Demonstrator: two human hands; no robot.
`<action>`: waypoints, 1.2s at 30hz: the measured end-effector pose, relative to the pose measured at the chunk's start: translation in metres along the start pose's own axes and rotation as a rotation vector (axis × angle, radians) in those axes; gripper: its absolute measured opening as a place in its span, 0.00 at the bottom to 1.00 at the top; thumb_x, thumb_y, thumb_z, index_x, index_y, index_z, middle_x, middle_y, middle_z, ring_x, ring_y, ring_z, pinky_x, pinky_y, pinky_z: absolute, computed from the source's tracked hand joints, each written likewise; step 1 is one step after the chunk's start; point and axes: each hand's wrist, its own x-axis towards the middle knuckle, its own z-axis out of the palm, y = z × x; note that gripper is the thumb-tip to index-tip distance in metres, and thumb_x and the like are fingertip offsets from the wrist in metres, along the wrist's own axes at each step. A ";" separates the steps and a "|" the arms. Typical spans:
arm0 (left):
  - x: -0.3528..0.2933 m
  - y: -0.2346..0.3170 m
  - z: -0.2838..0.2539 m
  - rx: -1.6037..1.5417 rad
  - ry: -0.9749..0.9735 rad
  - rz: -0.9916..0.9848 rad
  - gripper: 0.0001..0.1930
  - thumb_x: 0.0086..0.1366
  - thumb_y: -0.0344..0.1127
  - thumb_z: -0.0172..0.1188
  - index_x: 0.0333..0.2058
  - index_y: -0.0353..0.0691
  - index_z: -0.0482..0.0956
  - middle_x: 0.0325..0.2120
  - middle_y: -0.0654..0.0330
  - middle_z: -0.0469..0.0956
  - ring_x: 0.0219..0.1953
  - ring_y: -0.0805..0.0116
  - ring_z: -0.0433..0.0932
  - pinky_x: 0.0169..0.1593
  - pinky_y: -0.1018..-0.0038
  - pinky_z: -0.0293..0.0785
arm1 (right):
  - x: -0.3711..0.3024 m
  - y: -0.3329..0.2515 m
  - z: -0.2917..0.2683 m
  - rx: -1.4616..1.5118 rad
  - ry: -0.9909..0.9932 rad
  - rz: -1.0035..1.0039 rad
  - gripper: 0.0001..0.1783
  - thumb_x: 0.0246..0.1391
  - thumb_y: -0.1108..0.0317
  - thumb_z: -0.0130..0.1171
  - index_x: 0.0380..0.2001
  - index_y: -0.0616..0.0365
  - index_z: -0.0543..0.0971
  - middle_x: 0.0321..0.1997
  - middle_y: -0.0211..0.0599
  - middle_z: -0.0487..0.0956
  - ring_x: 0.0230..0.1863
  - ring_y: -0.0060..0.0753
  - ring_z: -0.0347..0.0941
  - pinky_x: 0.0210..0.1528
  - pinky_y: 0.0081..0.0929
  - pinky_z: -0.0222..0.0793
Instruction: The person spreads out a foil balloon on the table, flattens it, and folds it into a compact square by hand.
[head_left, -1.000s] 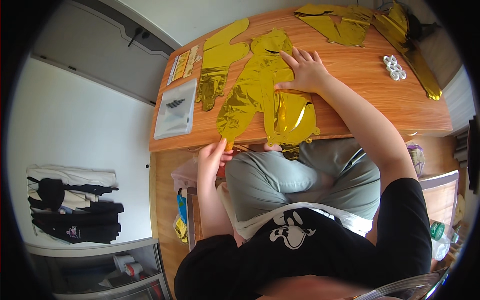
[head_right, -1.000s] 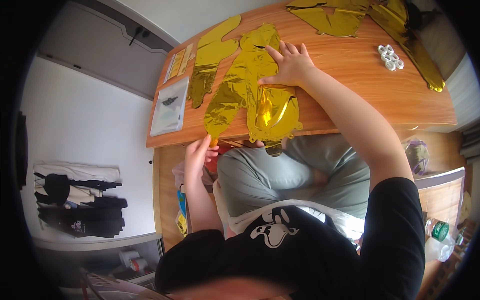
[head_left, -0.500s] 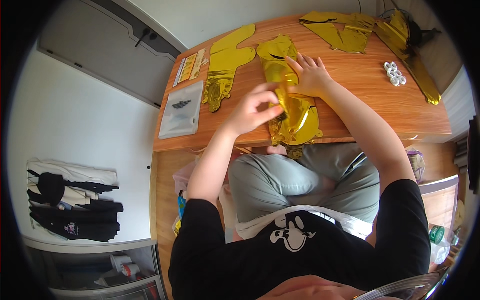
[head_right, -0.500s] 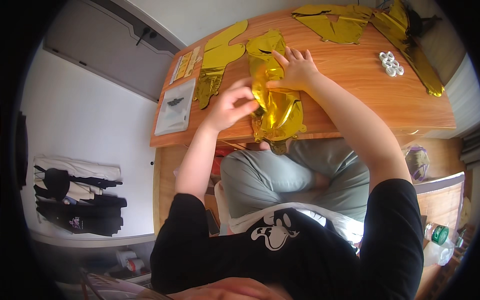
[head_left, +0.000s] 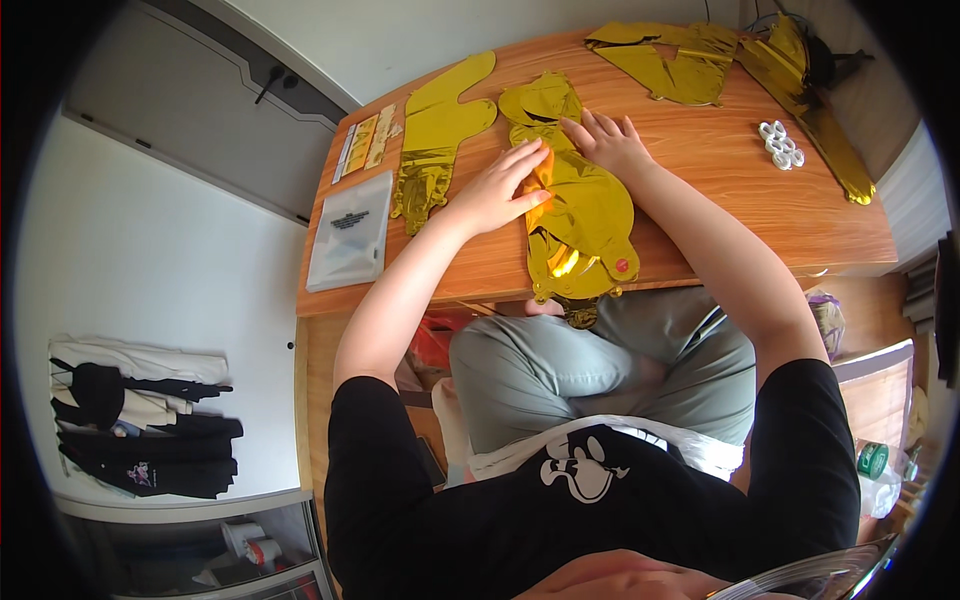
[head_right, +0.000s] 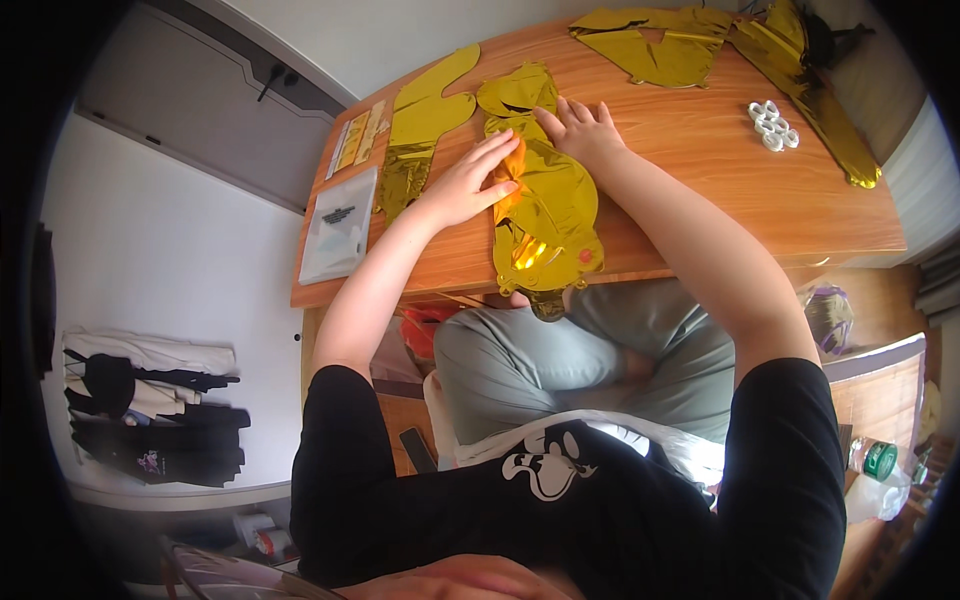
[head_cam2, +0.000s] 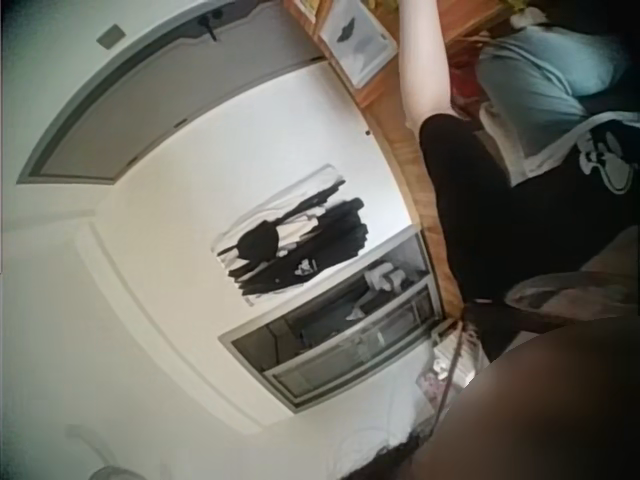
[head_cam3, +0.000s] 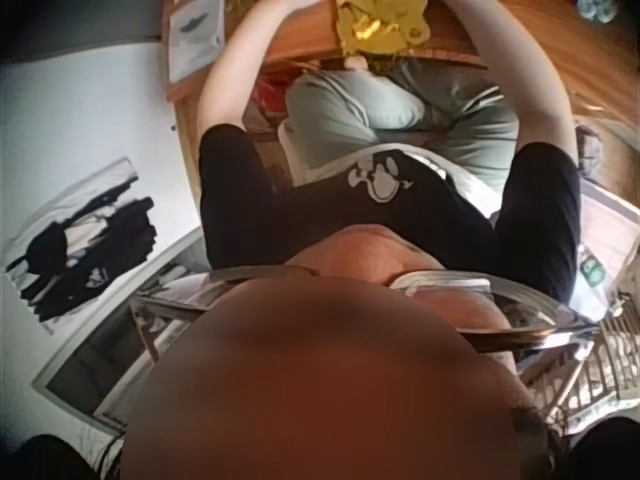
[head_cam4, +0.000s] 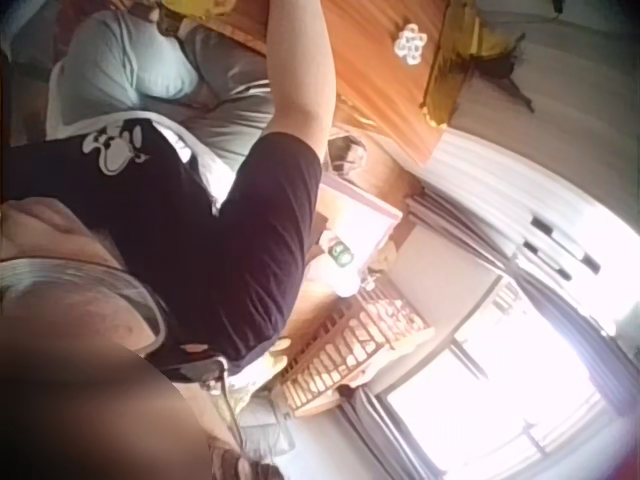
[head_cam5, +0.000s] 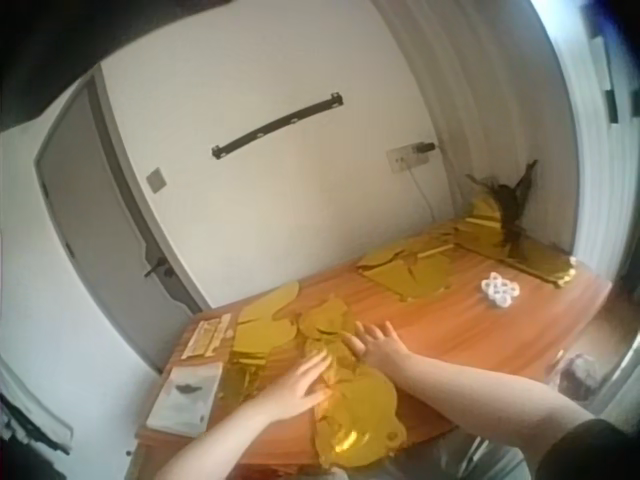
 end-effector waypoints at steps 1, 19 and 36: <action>-0.003 -0.007 0.001 -0.002 0.001 -0.006 0.37 0.73 0.45 0.60 0.74 0.42 0.56 0.75 0.53 0.54 0.77 0.52 0.52 0.76 0.60 0.53 | -0.001 -0.006 -0.007 0.081 -0.009 0.015 0.38 0.69 0.50 0.48 0.77 0.42 0.50 0.79 0.50 0.57 0.79 0.49 0.54 0.74 0.65 0.51; -0.001 -0.012 0.008 0.232 -0.082 0.011 0.39 0.75 0.56 0.51 0.75 0.42 0.53 0.77 0.53 0.50 0.79 0.56 0.46 0.78 0.56 0.44 | 0.000 0.013 -0.017 0.332 -0.116 -0.042 0.34 0.65 0.46 0.54 0.70 0.43 0.65 0.81 0.46 0.52 0.82 0.52 0.45 0.78 0.60 0.42; -0.003 -0.018 0.010 0.257 -0.054 0.076 0.38 0.75 0.58 0.50 0.76 0.51 0.52 0.77 0.56 0.50 0.79 0.54 0.45 0.78 0.54 0.43 | -0.004 0.023 -0.046 0.459 -0.169 -0.051 0.34 0.63 0.47 0.57 0.71 0.39 0.69 0.82 0.46 0.53 0.81 0.49 0.48 0.77 0.57 0.46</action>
